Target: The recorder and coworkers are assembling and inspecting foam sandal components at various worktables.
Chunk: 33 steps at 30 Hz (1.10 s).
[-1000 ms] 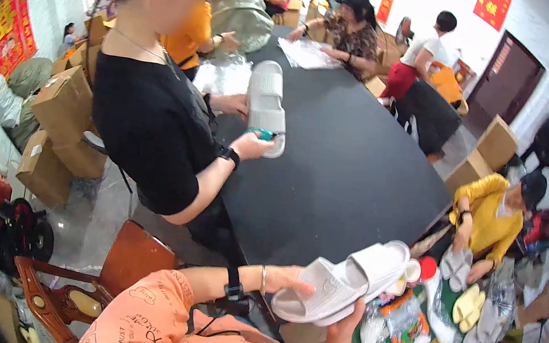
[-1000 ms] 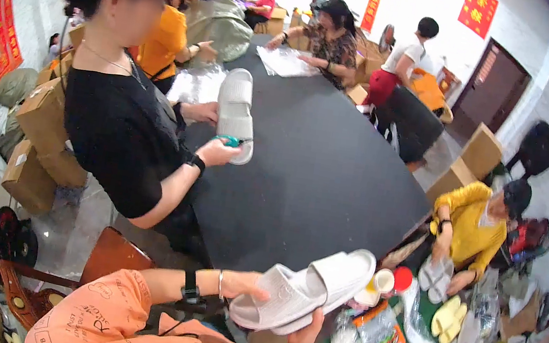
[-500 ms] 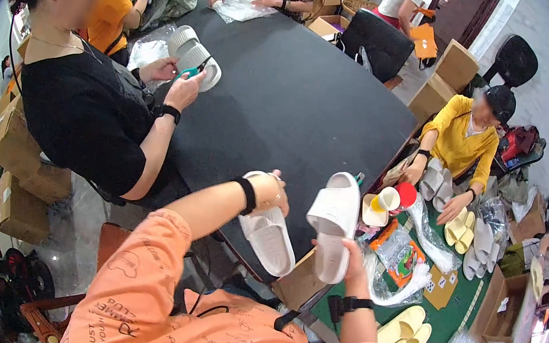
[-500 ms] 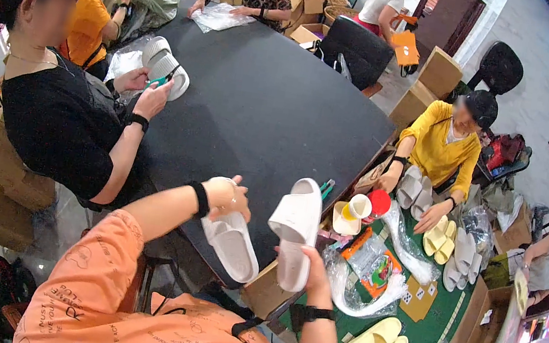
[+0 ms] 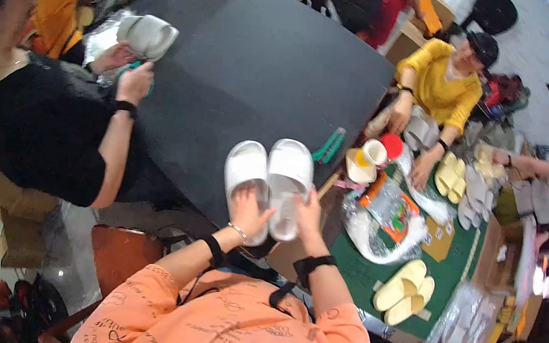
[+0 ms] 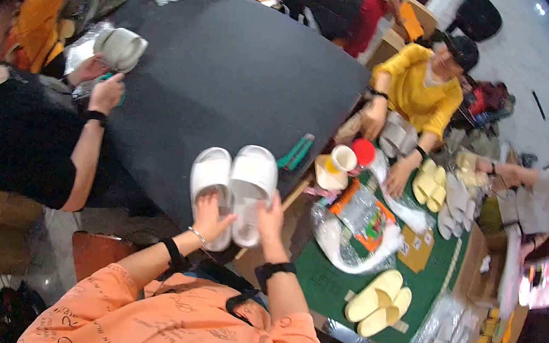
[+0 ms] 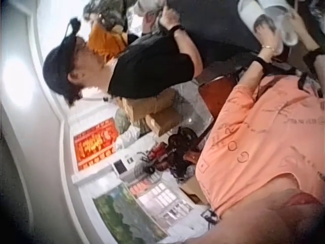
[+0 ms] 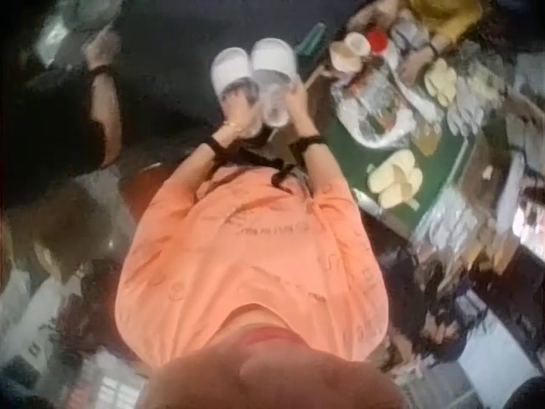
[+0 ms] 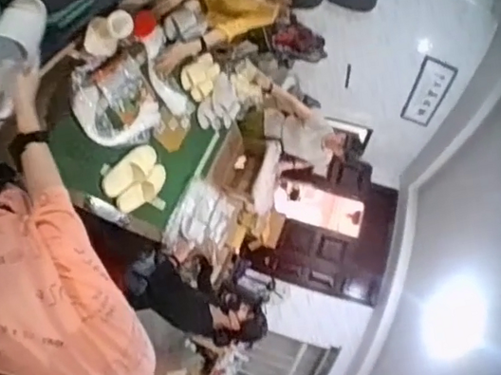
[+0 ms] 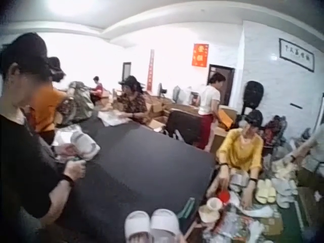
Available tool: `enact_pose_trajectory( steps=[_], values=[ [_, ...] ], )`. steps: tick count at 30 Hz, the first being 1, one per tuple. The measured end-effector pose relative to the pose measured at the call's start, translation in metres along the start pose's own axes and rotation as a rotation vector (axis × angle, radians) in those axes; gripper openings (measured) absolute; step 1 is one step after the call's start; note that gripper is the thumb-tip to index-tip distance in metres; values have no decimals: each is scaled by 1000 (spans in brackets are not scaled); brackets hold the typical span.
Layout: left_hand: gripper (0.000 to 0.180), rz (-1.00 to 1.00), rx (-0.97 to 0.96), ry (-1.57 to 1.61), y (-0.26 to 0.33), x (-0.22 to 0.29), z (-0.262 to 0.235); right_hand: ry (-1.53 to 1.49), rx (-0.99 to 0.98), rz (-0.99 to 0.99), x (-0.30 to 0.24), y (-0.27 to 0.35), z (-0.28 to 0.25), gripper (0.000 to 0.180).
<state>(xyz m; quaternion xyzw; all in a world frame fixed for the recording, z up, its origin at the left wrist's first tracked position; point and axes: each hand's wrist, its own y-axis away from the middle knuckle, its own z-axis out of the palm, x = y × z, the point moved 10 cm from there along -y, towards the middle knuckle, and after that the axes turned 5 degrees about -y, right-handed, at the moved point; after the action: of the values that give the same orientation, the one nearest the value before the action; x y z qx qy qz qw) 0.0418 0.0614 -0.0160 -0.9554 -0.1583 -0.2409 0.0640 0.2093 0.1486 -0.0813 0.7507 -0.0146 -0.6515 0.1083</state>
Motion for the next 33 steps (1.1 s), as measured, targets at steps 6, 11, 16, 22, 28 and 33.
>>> enact_pose_trajectory(
  steps=[6,11,16,22,28,33],
  values=[
    [61,-114,67,-15,-28,-22,18,340,-17,-104,-20,32,12,51],
    [46,-58,127,-43,-28,-17,24,379,390,-242,-21,35,-136,20],
    [44,-46,85,-31,-33,-10,39,735,829,-80,-4,66,-347,9],
    [45,-107,-47,-37,-32,-24,39,1101,953,-105,-7,62,-460,5],
    [44,-303,164,-176,-6,-34,8,1146,506,283,106,5,-481,24],
    [40,81,413,108,39,131,-23,836,224,166,121,-45,-424,25]
  ],
)
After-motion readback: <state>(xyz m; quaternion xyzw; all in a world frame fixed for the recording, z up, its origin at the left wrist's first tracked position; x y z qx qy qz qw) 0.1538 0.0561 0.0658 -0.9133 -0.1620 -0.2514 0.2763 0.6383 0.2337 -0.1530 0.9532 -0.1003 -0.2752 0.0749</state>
